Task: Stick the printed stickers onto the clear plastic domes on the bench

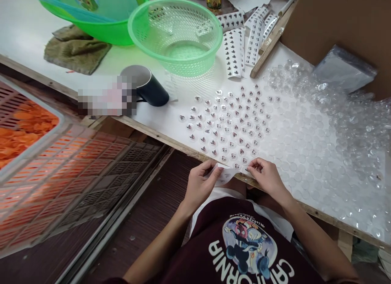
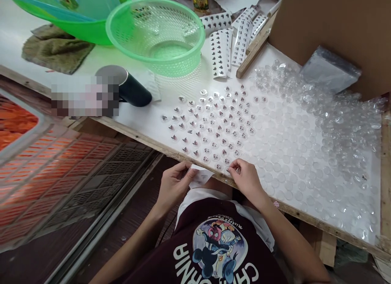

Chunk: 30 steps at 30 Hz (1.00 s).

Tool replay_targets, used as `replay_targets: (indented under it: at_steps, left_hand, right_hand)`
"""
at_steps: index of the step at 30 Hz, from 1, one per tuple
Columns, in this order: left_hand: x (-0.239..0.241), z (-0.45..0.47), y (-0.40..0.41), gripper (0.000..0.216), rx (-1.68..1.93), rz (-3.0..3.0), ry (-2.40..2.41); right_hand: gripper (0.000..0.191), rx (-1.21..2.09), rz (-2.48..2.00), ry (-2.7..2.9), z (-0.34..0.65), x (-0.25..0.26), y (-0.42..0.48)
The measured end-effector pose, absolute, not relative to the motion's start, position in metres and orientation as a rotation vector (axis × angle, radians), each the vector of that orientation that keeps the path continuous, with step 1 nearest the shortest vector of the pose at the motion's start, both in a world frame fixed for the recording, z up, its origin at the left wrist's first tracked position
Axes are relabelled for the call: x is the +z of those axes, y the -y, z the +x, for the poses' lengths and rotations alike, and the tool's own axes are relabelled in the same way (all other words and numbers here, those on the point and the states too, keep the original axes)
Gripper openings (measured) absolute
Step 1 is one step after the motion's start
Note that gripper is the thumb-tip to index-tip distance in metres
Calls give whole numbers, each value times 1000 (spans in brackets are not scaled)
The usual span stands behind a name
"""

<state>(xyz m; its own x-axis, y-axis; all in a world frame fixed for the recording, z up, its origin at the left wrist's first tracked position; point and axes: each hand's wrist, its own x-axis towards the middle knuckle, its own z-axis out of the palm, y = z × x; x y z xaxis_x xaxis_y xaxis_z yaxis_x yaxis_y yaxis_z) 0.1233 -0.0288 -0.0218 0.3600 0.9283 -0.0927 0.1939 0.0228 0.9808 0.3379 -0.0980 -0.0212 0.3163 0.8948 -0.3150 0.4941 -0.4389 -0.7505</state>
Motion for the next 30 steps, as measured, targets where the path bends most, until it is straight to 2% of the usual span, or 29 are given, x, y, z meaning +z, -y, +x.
replay_targets:
  at_steps: [8,10,14,17,22,25,30]
  left_hand:
    - [-25,122,30,33,786,1430,-1089]
    - [-26,122,29,29,796,1424,-1071]
    - [-24,123,27,14,796,1363,-965]
    - [-21,125,24,12,799,1243,-898]
    - [-15,133,20,18,755,828,-711]
    - [-14,138,20,23,700,732,-680]
    - [-20,143,28,26,558,463,-576]
  right_hand:
    - [11,728,-2194,1601,326,-29,93]
    - [7,637,-2257,1685,323,-28,93]
    - [14,482,-2294,1742,322,-22,94]
    - [3,446,-2116,1716,321,-11,98]
    - [25,425,-1594,1845,307,15,97]
    - [34,468,-1489,1977,298,25,90]
    - [21,574,-1453,1971,295,28,81]
